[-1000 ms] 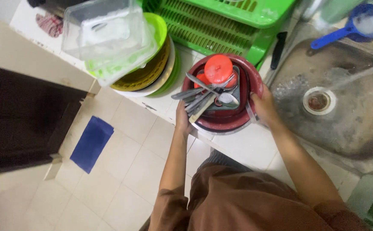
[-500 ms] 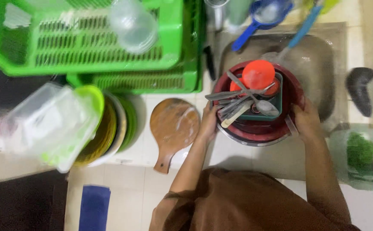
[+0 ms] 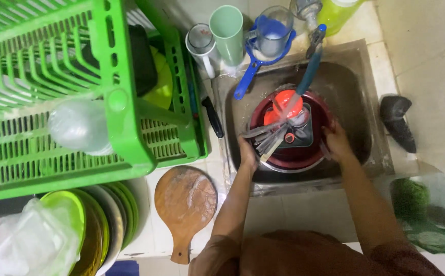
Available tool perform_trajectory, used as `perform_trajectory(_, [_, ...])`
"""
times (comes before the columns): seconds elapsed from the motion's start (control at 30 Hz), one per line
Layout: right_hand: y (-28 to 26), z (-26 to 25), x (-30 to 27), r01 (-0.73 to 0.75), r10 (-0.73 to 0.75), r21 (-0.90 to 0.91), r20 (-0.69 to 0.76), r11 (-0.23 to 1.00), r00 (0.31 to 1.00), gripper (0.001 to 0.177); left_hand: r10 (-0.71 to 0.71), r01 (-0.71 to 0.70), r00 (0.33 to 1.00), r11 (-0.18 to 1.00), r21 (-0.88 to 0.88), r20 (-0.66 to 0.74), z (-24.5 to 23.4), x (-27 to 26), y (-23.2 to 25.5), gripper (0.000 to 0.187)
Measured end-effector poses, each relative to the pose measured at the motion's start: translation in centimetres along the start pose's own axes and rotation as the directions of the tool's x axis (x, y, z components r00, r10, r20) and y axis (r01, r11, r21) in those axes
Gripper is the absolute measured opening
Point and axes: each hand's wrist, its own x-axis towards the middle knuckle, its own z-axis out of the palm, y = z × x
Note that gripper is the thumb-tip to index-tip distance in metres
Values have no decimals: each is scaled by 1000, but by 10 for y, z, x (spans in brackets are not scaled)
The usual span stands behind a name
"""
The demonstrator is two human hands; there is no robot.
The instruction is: Washing various kitchen items including a black container and a red bowl in a sink.
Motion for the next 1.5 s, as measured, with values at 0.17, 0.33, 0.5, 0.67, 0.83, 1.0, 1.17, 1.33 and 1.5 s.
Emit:
perform_trajectory(0.17, [-49, 24, -10, 346, -480, -746, 40, 569, 876, 51, 449, -205, 866, 723, 659, -222, 22, -48, 10, 63])
perform_trajectory(0.33, [-69, 92, 38, 591, -684, -775, 308, 223, 661, 31, 688, -520, 641, 62, 852, 341, 127, -150, 40, 49])
perform_trajectory(0.5, [-125, 123, -14, 635, -583, -724, 402, 271, 706, 5, 488, -675, 687, 153, 722, 539, 144, -107, 47, 38])
perform_trajectory(0.67, [-138, 124, -44, 518, -508, -370, 133, 771, 851, 18, 505, -648, 747, 407, 644, 433, 174, -42, 43, 32])
perform_trajectory(0.83, [-107, 142, -33, 183, -218, 518, 8, 836, 976, 17, 543, -458, 837, 632, 625, 65, 190, -25, 19, 40])
perform_trajectory(1.0, [-75, 126, 15, 383, -348, 252, -172, 889, 921, 14, 667, -693, 702, 561, 453, 249, 177, -31, 6, 34])
perform_trajectory(1.17, [-100, 133, -19, 267, -289, 340, 13, 902, 957, 17, 387, -361, 914, 650, 668, 118, 145, 15, -15, 51])
perform_trajectory(1.33, [-127, 136, -10, 195, -160, 196, -181, 961, 970, 16, 207, -436, 847, 798, 416, 491, 157, -29, 20, 29])
perform_trajectory(1.5, [-78, 120, 31, 296, -297, -21, -104, 955, 949, 45, 119, -381, 887, 736, 560, 446, 119, -36, 35, 25])
